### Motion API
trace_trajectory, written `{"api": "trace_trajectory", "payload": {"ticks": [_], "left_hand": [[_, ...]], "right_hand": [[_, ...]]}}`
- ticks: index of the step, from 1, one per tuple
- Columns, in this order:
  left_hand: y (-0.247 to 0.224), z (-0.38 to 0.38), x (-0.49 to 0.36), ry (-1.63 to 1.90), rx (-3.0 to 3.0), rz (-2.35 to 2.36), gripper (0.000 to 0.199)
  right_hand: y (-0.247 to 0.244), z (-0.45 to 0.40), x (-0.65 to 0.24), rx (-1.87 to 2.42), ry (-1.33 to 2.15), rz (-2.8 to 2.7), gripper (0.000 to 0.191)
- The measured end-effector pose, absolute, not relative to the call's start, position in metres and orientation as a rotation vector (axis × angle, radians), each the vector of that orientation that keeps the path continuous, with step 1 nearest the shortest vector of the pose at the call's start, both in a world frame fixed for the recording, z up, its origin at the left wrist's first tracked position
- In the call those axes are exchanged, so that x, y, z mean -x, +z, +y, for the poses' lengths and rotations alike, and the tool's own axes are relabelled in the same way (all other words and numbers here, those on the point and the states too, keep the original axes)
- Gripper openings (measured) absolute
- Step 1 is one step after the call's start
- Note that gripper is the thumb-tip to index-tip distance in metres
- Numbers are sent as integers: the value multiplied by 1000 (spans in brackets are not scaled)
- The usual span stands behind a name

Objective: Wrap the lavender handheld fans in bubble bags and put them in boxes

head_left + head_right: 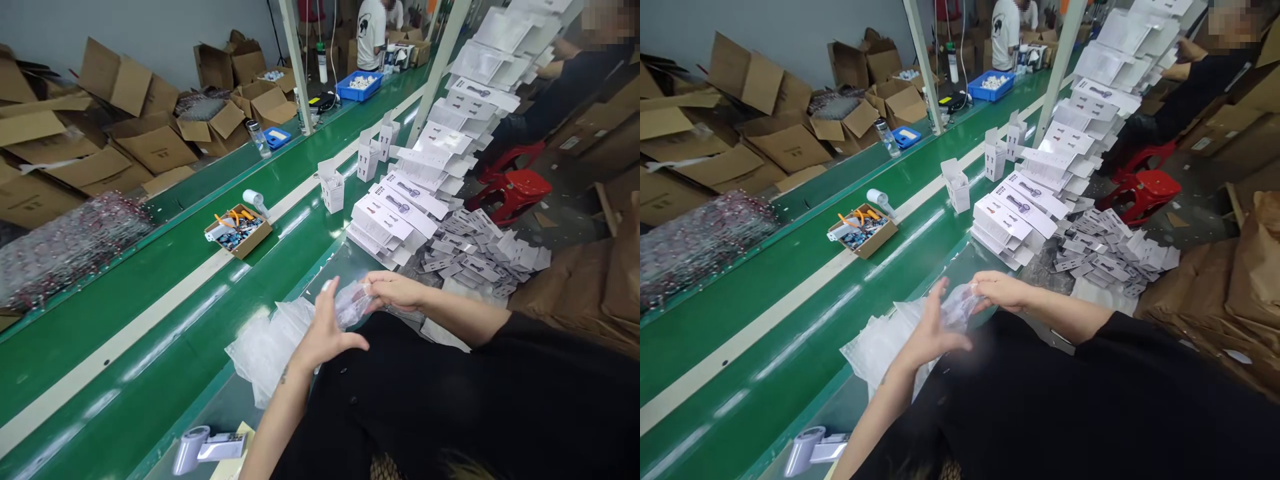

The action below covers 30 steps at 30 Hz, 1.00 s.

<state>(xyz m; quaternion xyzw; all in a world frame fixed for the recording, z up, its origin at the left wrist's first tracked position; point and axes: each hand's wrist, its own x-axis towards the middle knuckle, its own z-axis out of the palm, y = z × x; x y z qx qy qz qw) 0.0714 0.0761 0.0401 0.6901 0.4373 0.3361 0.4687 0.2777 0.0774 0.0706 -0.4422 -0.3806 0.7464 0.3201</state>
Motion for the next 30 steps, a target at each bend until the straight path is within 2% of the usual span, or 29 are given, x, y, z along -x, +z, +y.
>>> {"api": "trace_trajectory", "payload": {"ticks": [1,3,5,6,8,9,11,13,17,19,22,25,30], "left_hand": [[33,76,-76,790,-1775,1104,91],[20,76,-83,805,-1849,1175,48],[10,78,-83,882,-1756,1271,18],[7,79,-80,927,-1634,1319,13],[6,82,-73,1013,-1289,1368,20],[7,83,-69,1045,-1118,1358,24],[10,83,-62,1084,-880,1297,31],[14,82,-54,1107,-760,1256,39],[24,84,-36,1223,-591,1261,48],[31,88,-26,1323,-548,1258,46],[41,94,-15,1476,-457,1261,38],[44,95,-7,1599,-303,1288,33],[37,85,5,1669,-178,1382,33]], "right_hand": [[72,78,-278,1141,1941,-1124,16],[74,83,-293,1138,1762,-1542,19],[72,96,-324,1278,1321,-1959,27],[69,106,-343,1432,1020,-2062,37],[56,128,-380,1772,475,-2157,53],[49,139,-395,1882,258,-2197,53],[36,159,-414,1945,-36,-2307,41],[35,174,-418,1866,-184,-2407,27],[79,193,-399,1723,-295,-2549,31],[109,201,-380,1599,-294,-2711,32],[129,211,-337,1238,-257,-2982,21],[107,217,-287,854,-224,-3161,16],[46,220,-228,443,-206,-3301,19]]}}
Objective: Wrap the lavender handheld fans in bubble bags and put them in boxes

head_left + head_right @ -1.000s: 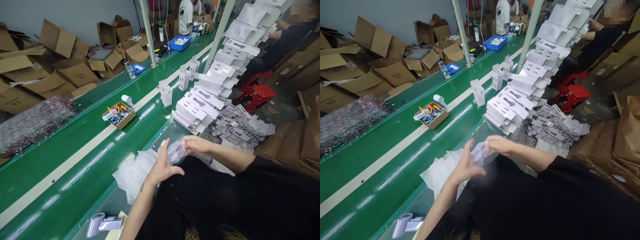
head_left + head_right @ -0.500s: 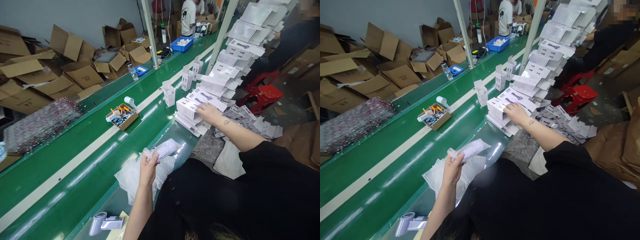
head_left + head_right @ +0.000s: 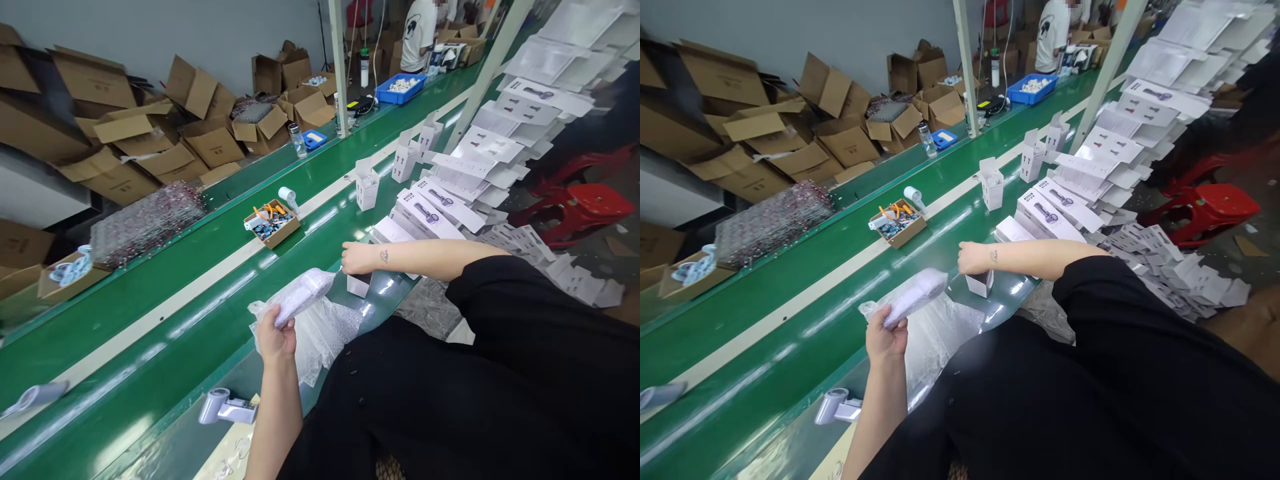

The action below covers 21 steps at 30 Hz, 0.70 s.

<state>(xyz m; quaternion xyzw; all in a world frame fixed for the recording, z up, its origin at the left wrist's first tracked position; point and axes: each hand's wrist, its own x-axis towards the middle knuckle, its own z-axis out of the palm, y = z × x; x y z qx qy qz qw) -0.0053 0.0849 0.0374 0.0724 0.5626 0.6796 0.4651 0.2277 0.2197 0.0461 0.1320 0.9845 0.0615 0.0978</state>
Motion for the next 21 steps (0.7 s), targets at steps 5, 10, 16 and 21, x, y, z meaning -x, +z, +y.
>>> {"api": "trace_trajectory", "payload": {"ticks": [5,10,16,21], "left_hand": [[31,72,16,1653,-153,1442,31],[33,76,16,1650,-142,1447,30],[43,100,-23,1539,-368,1343,31],[28,104,-55,1369,-1187,1721,29]], "right_hand": [[51,200,-244,-515,95,3314,20],[20,143,-282,-1661,-512,3330,64],[-68,127,-271,-1625,-1240,3081,65],[-83,144,-273,-1735,-1402,3029,52]]}}
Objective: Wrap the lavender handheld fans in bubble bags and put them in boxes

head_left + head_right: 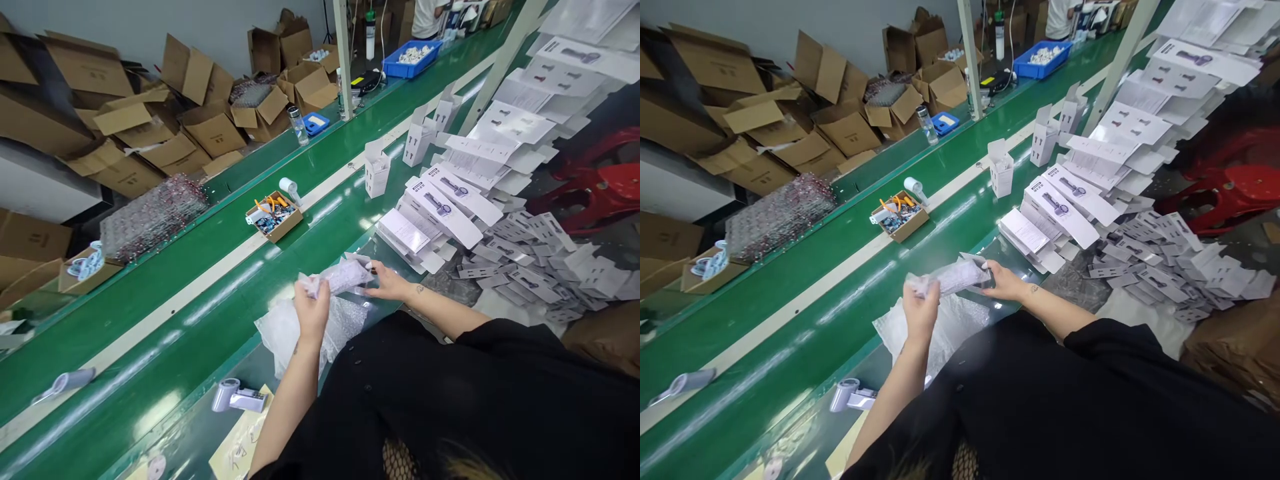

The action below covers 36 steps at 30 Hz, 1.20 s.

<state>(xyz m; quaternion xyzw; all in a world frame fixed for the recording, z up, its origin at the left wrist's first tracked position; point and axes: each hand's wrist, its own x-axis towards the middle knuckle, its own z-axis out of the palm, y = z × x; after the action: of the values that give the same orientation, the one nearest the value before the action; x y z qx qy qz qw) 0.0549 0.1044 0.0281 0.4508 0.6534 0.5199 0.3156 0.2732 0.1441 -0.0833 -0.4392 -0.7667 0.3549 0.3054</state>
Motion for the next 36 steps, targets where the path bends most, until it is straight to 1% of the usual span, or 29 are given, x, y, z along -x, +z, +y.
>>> {"api": "trace_trajectory", "payload": {"ticks": [2,3,5,6,7,8,10,12,15,18,20,23,25,27,29,31,33,36], "left_hand": [[24,103,-63,1241,-1719,1863,20],[26,103,-67,1121,-1968,1864,14],[35,107,-79,771,-2337,1795,7],[43,111,-86,571,-2436,1774,6],[53,117,-93,384,-2482,1777,8],[62,124,-100,219,-2485,1797,11],[77,137,-112,-30,-2414,1864,14],[81,146,-120,-168,-2357,1903,17],[64,144,-125,-239,-2467,1744,28],[33,128,-120,-167,-2644,1508,45],[16,117,-113,-77,-2712,1479,49],[5,109,-107,-59,-2729,1474,42],[9,110,-106,-14,-2704,1471,39],[19,114,-100,174,-2656,1562,37],[32,115,-83,461,-2560,1752,31],[39,109,-49,741,-2383,1972,23],[37,92,0,971,-2079,2201,19],[20,50,81,1314,-1196,2585,28]], "right_hand": [[-86,144,-273,1165,959,-1983,42],[-88,143,-272,1151,965,-1962,43],[-91,141,-267,1120,976,-1912,58],[-91,140,-263,1115,976,-1881,67],[-92,140,-259,1121,969,-1851,73],[-91,140,-255,1128,958,-1832,75],[-90,141,-250,1113,939,-1847,72],[-89,144,-249,1043,949,-1917,70],[-89,151,-259,951,984,-1976,74],[-89,156,-270,902,1059,-1970,76],[-90,156,-272,867,1125,-1964,75],[-88,155,-266,937,1145,-1922,71],[-81,160,-260,1048,1154,-1885,69],[-67,178,-256,1147,1152,-1869,67],[-47,210,-252,1200,1106,-1887,68],[-28,257,-248,1221,1043,-1915,71],[-17,309,-241,1247,1037,-1908,74],[-24,381,-227,1360,1051,-1732,76]]}}
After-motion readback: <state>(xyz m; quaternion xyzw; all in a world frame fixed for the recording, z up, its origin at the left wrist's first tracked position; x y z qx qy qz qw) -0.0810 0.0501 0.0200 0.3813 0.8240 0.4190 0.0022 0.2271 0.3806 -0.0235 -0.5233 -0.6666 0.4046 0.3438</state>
